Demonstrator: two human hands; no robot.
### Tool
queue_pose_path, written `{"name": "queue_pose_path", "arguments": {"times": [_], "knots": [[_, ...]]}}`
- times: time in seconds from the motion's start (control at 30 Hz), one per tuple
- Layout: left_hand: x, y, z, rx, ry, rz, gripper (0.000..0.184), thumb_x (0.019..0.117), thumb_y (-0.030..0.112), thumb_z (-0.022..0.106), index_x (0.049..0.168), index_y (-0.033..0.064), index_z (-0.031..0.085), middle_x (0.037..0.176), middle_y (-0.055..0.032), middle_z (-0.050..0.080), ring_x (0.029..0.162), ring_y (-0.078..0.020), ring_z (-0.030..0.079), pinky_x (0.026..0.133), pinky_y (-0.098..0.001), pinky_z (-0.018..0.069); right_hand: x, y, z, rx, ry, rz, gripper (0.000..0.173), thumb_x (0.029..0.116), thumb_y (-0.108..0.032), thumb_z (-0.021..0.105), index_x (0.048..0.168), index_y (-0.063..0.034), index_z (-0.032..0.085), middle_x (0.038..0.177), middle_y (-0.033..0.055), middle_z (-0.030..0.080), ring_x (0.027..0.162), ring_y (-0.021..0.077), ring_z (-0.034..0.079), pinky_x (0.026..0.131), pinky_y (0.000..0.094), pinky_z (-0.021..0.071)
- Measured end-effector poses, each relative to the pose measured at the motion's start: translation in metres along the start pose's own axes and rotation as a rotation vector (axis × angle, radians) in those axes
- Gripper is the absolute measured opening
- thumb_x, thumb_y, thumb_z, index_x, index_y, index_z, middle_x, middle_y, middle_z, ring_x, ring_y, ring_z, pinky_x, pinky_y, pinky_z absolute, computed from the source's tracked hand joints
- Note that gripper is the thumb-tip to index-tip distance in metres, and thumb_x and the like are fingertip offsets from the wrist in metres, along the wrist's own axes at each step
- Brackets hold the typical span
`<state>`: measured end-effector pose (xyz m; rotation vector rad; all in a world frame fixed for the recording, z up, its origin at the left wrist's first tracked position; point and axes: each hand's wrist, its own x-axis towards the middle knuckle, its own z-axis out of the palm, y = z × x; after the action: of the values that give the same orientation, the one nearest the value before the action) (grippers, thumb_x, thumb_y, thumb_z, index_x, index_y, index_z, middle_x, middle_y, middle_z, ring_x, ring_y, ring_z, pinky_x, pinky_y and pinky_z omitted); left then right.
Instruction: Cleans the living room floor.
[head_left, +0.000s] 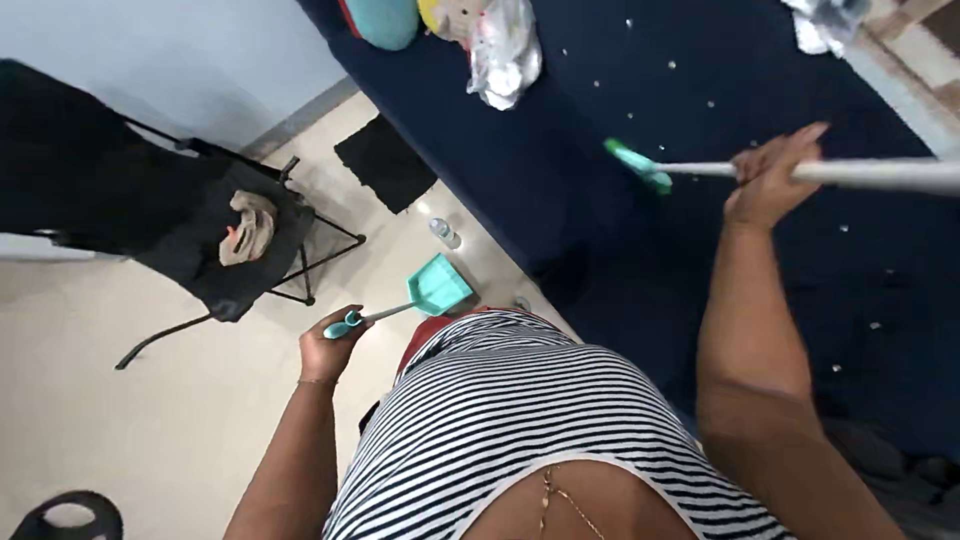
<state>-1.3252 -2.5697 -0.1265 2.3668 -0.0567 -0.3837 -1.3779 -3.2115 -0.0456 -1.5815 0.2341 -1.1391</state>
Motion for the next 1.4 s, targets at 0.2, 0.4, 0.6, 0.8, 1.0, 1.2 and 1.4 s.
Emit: {"name": "queue_pose_path", "arguments": {"times": [0.2, 0.4, 0.6, 0.8, 1.0, 1.2, 1.4], "knots": [[-0.011, -0.013, -0.021, -0.015, 0.06, -0.007, 0.037, 0.0863, 0.006, 0.081, 0.12, -0.0029, 0.07, 0.107, -0.0219, 0.073, 0.099, -0.0328, 0.071, 0.095, -0.0548, 0.0536, -0.056, 0.004, 0.049, -0.048, 0.106, 0.596, 0.048, 0.1119, -0.041, 0.035, 0.07, -0.0201, 0.043, 0.047, -0.0081, 0.035, 0.038, 0.0085, 0.039, 0.043, 0.0306, 0.0465], [-0.004, -0.044, -0.043, -0.052, 0.08, 0.044, 0.037, 0.0841, 0.005, 0.083, 0.119, -0.0021, 0.071, 0.107, -0.0209, 0.073, 0.099, -0.0307, 0.071, 0.095, -0.0545, 0.0542, -0.016, -0.049, 0.102, 0.039, 0.023, 0.252, 0.052, 0.1139, -0.032, 0.02, 0.07, -0.0166, 0.042, 0.045, -0.0058, 0.036, 0.037, 0.011, 0.043, 0.044, 0.0326, 0.0501], [0.005, -0.086, -0.08, -0.081, 0.095, 0.035, 0.038, 0.0829, 0.007, 0.085, 0.118, -0.0008, 0.072, 0.106, -0.0205, 0.073, 0.098, -0.0331, 0.071, 0.093, -0.0573, 0.0536, -0.012, 0.018, 0.153, -0.134, 0.063, 0.125, 0.049, 0.1133, -0.028, 0.021, 0.093, -0.0008, 0.056, 0.077, 0.0045, 0.063, 0.077, 0.0157, 0.067, 0.082, 0.0385, 0.0585], [0.006, -0.141, -0.117, -0.109, 0.096, 0.035, 0.034, 0.0861, 0.01, 0.081, 0.117, -0.0014, 0.072, 0.104, -0.0195, 0.073, 0.095, -0.0308, 0.072, 0.092, -0.055, 0.0547, -0.082, 0.078, 0.235, -0.241, 0.093, 0.401, 0.041, 0.1115, -0.025, 0.04, 0.091, 0.0029, 0.061, 0.071, 0.0065, 0.064, 0.069, 0.0162, 0.066, 0.076, 0.0359, 0.0581], [0.031, -0.168, -0.149, -0.088, 0.039, -0.024, 0.034, 0.086, 0.007, 0.082, 0.117, -0.0009, 0.072, 0.103, -0.0204, 0.073, 0.096, -0.0335, 0.071, 0.092, -0.0574, 0.0533, -0.06, -0.013, 0.314, -0.043, -0.006, 0.306, 0.046, 0.1109, -0.025, 0.038, 0.067, -0.0162, 0.046, 0.044, -0.0059, 0.04, 0.037, 0.0107, 0.047, 0.047, 0.0338, 0.0529], [0.051, -0.189, -0.16, -0.042, -0.012, 0.005, 0.032, 0.0869, 0.009, 0.081, 0.117, 0.0, 0.073, 0.107, -0.0216, 0.073, 0.099, -0.0369, 0.071, 0.093, -0.0599, 0.0527, -0.032, -0.046, 0.373, 0.067, -0.084, 0.093, 0.048, 0.1119, -0.023, 0.029, 0.067, -0.0176, 0.043, 0.043, -0.0062, 0.038, 0.036, 0.01, 0.044, 0.044, 0.0319, 0.0494], [0.064, -0.204, -0.181, -0.099, 0.031, -0.048, 0.034, 0.0836, 0.005, 0.084, 0.116, -0.0006, 0.073, 0.108, -0.022, 0.073, 0.101, -0.0369, 0.071, 0.094, -0.0597, 0.0526, -0.083, 0.025, 0.376, -0.115, -0.053, 0.34, 0.043, 0.1106, -0.021, 0.038, 0.069, -0.0158, 0.047, 0.048, -0.0067, 0.041, 0.041, 0.0092, 0.045, 0.049, 0.031, 0.0495]]}}
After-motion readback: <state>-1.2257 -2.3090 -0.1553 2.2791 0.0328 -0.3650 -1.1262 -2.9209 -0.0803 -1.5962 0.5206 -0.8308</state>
